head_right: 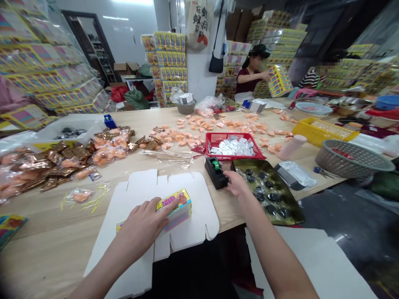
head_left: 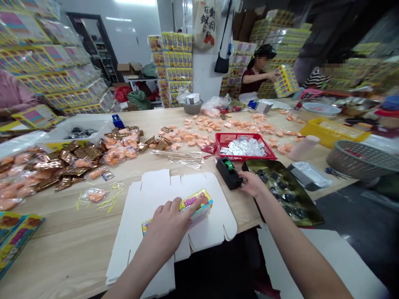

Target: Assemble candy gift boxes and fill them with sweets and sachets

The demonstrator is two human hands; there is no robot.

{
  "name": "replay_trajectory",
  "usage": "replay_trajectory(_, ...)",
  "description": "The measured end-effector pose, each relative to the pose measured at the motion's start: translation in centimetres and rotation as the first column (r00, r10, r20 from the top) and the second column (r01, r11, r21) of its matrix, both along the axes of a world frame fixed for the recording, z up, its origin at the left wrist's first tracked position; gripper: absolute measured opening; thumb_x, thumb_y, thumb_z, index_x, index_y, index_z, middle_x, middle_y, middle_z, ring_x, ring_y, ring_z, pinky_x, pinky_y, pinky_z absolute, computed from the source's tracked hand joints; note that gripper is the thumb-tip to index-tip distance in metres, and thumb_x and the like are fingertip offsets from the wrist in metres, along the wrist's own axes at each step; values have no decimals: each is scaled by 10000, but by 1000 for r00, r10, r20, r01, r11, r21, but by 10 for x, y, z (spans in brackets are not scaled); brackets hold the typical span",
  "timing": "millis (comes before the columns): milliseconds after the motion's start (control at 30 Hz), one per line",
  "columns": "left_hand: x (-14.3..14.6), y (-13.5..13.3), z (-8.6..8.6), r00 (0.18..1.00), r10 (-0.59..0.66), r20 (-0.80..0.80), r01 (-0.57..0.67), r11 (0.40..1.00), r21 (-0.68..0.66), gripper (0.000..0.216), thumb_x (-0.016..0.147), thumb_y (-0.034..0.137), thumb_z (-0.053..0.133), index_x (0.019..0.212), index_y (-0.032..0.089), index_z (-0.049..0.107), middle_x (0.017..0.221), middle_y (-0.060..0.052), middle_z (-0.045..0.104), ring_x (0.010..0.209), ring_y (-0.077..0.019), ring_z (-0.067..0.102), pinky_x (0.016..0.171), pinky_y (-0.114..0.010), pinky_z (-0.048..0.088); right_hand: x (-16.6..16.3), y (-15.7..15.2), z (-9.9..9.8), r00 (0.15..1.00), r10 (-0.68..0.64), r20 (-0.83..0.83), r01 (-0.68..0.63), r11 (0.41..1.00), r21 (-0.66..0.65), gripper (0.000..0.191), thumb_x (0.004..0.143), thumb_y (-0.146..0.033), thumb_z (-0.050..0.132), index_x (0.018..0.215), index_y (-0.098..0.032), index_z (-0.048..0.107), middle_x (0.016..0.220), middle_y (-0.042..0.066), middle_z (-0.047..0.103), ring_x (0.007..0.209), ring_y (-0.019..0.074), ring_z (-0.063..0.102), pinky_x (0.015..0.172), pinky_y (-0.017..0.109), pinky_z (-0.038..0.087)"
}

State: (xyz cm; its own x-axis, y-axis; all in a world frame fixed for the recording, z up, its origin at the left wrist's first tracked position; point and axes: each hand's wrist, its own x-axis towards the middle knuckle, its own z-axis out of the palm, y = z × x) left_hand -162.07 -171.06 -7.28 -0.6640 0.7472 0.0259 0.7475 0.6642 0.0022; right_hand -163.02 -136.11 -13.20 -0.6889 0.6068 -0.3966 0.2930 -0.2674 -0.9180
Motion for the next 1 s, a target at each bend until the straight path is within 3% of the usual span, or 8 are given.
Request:
replay_trajectory(233, 0, 1, 1, 1000, -3, -29, 3, 1000, -8, 706, 944, 229, 505, 1491, 504, 153, 1111, -79, 565, 916, -274, 603, 751, -409, 495, 12, -17, -44, 952, -268, -148, 272, 962, 6, 98, 547, -199, 624, 575, -206, 530, 607, -18, 582, 644, 136, 553, 560, 236, 501)
replay_trajectory(400, 2, -2, -4, 999, 7, -45, -6, 1000, 22, 670, 932, 232, 523, 1480, 466, 217, 1154, -86, 550, 927, -279, 598, 759, -423, 497, 22, -39, -59, 911, -329, -250, 363, 926, 104, 147, 596, -311, 655, 665, -206, 579, 720, -24, 617, 713, 137, 555, 643, 253, 496)
replay_trajectory(467, 3, -4, -5, 999, -8, -41, 11, 997, 72, 551, 925, 233, 527, 1426, 389, 361, 1231, -106, 516, 1005, -287, 574, 817, -440, 492, 38, -55, -51, 916, -293, -275, 340, 930, 140, 191, 627, -357, 687, 712, -204, 611, 766, -21, 628, 739, 135, 554, 684, 259, 494)
replay_trajectory(567, 5, -7, -5, 995, -71, -71, 82, 982, 169, 400, 921, 213, 502, 1312, 298, 496, 1294, -122, 466, 1162, -299, 483, 937, -461, 448, 68, -88, -23, 948, -78, -308, 143, 971, 193, 260, 693, -420, 722, 827, -200, 681, 713, -15, 621, 675, 132, 547, 660, 276, 485)
replay_trajectory(667, 8, -9, -2, 988, -116, -101, 134, 974, 185, 428, 913, 156, 454, 1322, 277, 495, 1241, -113, 503, 1138, -294, 478, 930, -461, 449, 88, -127, 9, 934, 188, -303, -115, 963, 244, 296, 753, -451, 716, 914, -202, 720, 635, -14, 600, 586, 123, 520, 597, 283, 462)
replay_trajectory(733, 10, -10, -1, 984, -151, -96, 166, 970, 176, 461, 907, 123, 437, 1346, 260, 475, 1218, -102, 535, 1104, -280, 497, 914, -447, 467, 91, -152, 24, 918, 286, -277, -229, 948, 219, 376, 759, -461, 716, 1034, -204, 719, 635, -13, 613, 578, 123, 522, 583, 284, 460)
replay_trajectory(867, 13, -16, -2, 976, -203, -78, 216, 945, 246, 413, 913, 90, 434, 1302, 210, 499, 1237, -90, 557, 1121, -244, 506, 956, -405, 478, 85, -187, 33, 909, 324, -262, -294, 944, 149, 745, 764, -466, 712, 1410, -182, 476, 624, -29, 638, 588, 130, 544, 584, 275, 470)
replay_trajectory(1000, 13, -21, -5, 965, -252, -79, 264, 914, 308, 288, 942, 94, 408, 1180, 166, 553, 1161, -86, 593, 1125, -230, 519, 965, -376, 481, 78, -201, 32, 943, 247, -221, -210, 961, 181, 909, 747, -488, 720, 1484, -128, 330, 589, -34, 643, 571, 141, 561, 564, 267, 470)
